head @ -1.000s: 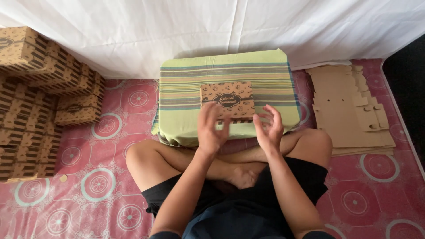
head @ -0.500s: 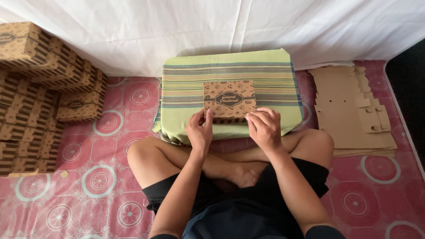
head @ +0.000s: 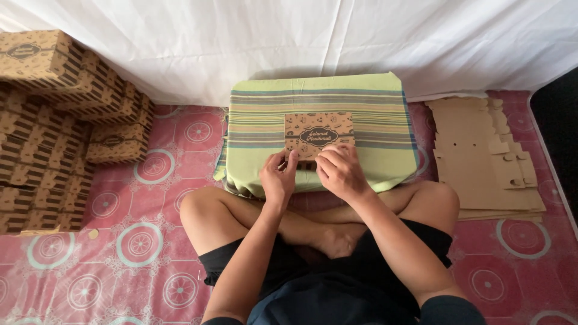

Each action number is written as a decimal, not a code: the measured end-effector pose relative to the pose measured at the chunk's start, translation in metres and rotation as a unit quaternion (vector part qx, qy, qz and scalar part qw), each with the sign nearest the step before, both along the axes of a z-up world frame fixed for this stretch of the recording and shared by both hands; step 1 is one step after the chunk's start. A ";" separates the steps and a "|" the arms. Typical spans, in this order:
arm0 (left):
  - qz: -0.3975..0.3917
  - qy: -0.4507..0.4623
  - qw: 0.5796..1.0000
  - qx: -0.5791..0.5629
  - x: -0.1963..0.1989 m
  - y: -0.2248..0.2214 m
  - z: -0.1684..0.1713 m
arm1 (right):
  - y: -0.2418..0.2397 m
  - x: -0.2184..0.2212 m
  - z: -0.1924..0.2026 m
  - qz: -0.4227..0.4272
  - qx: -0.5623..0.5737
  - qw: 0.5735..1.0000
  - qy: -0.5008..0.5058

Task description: Manually folding flat cardboard templates into finished boxes by bending along creases and tucking tabs.

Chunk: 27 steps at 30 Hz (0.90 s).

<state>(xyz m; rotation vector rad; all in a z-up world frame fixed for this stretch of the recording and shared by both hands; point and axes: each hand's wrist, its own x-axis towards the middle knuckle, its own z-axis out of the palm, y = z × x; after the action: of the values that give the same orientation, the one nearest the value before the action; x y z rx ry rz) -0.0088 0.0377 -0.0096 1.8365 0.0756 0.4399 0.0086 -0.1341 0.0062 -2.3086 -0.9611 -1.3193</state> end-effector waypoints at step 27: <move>-0.047 0.051 0.998 -0.006 0.008 0.018 0.001 | -0.005 0.010 0.025 -0.019 0.065 0.988 0.139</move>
<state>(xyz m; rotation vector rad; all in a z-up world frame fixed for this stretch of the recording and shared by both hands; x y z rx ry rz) -0.0008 0.0555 -0.0086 1.8418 0.0617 0.2802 0.0189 -0.1396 0.0315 -2.3407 -0.7229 -1.0039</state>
